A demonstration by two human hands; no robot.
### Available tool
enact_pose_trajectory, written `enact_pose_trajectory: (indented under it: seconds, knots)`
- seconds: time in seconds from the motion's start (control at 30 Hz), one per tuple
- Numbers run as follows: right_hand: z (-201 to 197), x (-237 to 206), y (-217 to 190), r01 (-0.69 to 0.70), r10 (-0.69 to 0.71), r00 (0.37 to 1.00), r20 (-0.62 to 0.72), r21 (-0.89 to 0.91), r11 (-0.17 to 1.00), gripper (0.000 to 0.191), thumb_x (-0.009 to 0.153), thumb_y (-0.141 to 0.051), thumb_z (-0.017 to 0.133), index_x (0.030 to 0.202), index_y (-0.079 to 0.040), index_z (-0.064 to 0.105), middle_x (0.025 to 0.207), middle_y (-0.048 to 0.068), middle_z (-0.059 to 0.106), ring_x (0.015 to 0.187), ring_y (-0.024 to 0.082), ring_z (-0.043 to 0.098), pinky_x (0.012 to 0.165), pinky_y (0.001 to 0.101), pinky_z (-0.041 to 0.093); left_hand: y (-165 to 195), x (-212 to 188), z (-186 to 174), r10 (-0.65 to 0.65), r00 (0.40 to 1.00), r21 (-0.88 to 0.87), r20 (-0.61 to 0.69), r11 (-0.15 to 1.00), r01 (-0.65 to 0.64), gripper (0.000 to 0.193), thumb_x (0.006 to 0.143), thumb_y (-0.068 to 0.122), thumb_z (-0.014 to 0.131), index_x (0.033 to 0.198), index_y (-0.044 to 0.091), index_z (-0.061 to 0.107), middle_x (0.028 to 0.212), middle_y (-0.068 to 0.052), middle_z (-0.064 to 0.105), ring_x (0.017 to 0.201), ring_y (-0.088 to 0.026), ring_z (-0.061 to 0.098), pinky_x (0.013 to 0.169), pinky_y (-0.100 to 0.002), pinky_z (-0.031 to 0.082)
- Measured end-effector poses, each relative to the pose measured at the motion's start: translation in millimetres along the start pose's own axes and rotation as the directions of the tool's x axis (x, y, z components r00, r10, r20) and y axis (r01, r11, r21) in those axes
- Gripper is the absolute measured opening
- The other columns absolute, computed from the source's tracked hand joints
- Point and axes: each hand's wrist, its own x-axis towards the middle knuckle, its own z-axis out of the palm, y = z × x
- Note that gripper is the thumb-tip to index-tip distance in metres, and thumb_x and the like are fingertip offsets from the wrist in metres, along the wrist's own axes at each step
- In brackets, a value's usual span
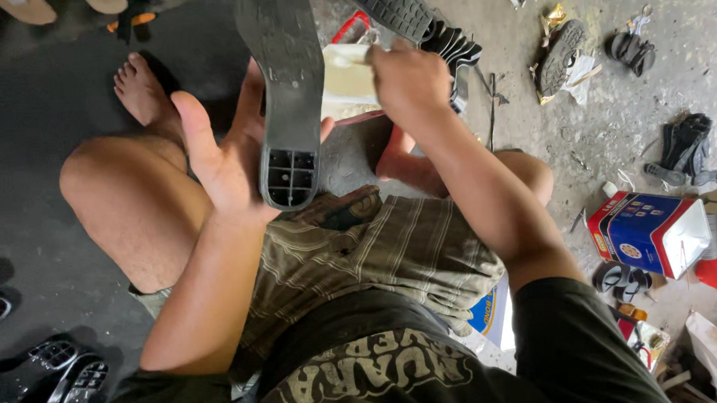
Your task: The person sits on the floor and uses a toothbrush to apply white paint to the soles of black slip-on shoes. They repeatedly dip the brush into a container of paint and cover the textured surface of each shoe sole before placing it aside.
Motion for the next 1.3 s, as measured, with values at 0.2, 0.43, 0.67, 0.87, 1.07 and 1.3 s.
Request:
enact_pose_trajectory:
  seconds: [0.2, 0.43, 0.67, 0.87, 1.07, 1.3]
  knots:
    - [-20, -14, 10, 0.056, -0.056, 0.998, -0.009, -0.018, 0.998, 0.017, 0.092, -0.022, 0.062, 0.104, -0.017, 0.074, 0.098, 0.010, 0.071, 0.078, 0.034, 0.070, 0.067, 0.0481, 0.054, -6, -2, -1, -0.011, 0.999, 0.086, -0.034, 0.996, 0.014, 0.098, 0.102, 0.078, 0.046, 0.164, 0.006, 0.021, 0.149, -0.011, 0.048, 0.131, -0.021, 0.053, 0.117, -0.036, 0.042]
    - [-83, -76, 26, -0.180, 0.152, 0.983, 0.102, 0.412, 0.893, 0.015, 0.093, -0.019, 0.069, 0.106, -0.017, 0.076, 0.092, 0.006, 0.075, 0.070, 0.021, 0.069, 0.063, 0.0357, 0.053, -4, 1, 11, -0.077, 0.993, 0.200, -0.094, 0.975, 0.094, 0.119, 0.091, 0.085, 0.041, 0.179, 0.011, 0.009, 0.164, -0.011, 0.038, 0.136, -0.022, 0.050, 0.119, -0.039, 0.041]
    - [-71, -104, -18, 0.025, 0.076, 0.993, -0.089, 0.798, 0.602, 0.017, 0.098, 0.001, 0.073, 0.115, 0.000, 0.074, 0.093, 0.008, 0.071, 0.068, 0.012, 0.055, 0.059, 0.0235, 0.040, -16, 1, 9, -0.219, 0.967, 0.251, -0.131, 0.936, 0.246, 0.126, 0.079, 0.093, 0.033, 0.173, 0.014, 0.004, 0.172, -0.016, 0.027, 0.146, -0.030, 0.043, 0.120, -0.048, 0.039]
    - [-60, -98, -37, 0.156, 0.093, 0.917, -0.388, 0.563, 0.812, 0.008, 0.103, -0.004, 0.076, 0.108, -0.007, 0.072, 0.096, 0.006, 0.072, 0.081, 0.015, 0.067, 0.070, 0.0264, 0.053, -16, -2, 5, -0.232, 0.966, 0.209, -0.116, 0.945, 0.252, 0.130, 0.080, 0.099, 0.027, 0.174, 0.013, 0.001, 0.177, -0.016, 0.023, 0.151, -0.031, 0.042, 0.125, -0.047, 0.036]
    - [-77, -105, -39, 0.143, 0.004, 0.968, -0.252, 0.564, 0.814, 0.016, 0.095, -0.003, 0.076, 0.110, -0.006, 0.077, 0.085, 0.007, 0.074, 0.065, 0.012, 0.070, 0.054, 0.0271, 0.052, -14, -2, 5, -0.294, 0.952, 0.326, -0.083, 0.895, 0.305, 0.127, 0.079, 0.095, 0.024, 0.172, 0.013, -0.003, 0.170, -0.021, 0.031, 0.144, -0.031, 0.045, 0.118, -0.044, 0.039]
    - [-77, -83, -25, 0.216, 0.049, 0.904, -0.425, 0.552, 0.805, 0.016, 0.103, 0.000, 0.073, 0.119, -0.004, 0.070, 0.104, 0.011, 0.074, 0.085, 0.018, 0.074, 0.067, 0.0267, 0.056, -13, 0, 21, -0.346, 0.938, 0.439, -0.021, 0.840, 0.319, 0.129, 0.083, 0.094, 0.026, 0.171, 0.003, 0.000, 0.174, -0.019, 0.025, 0.147, -0.026, 0.041, 0.120, -0.041, 0.036]
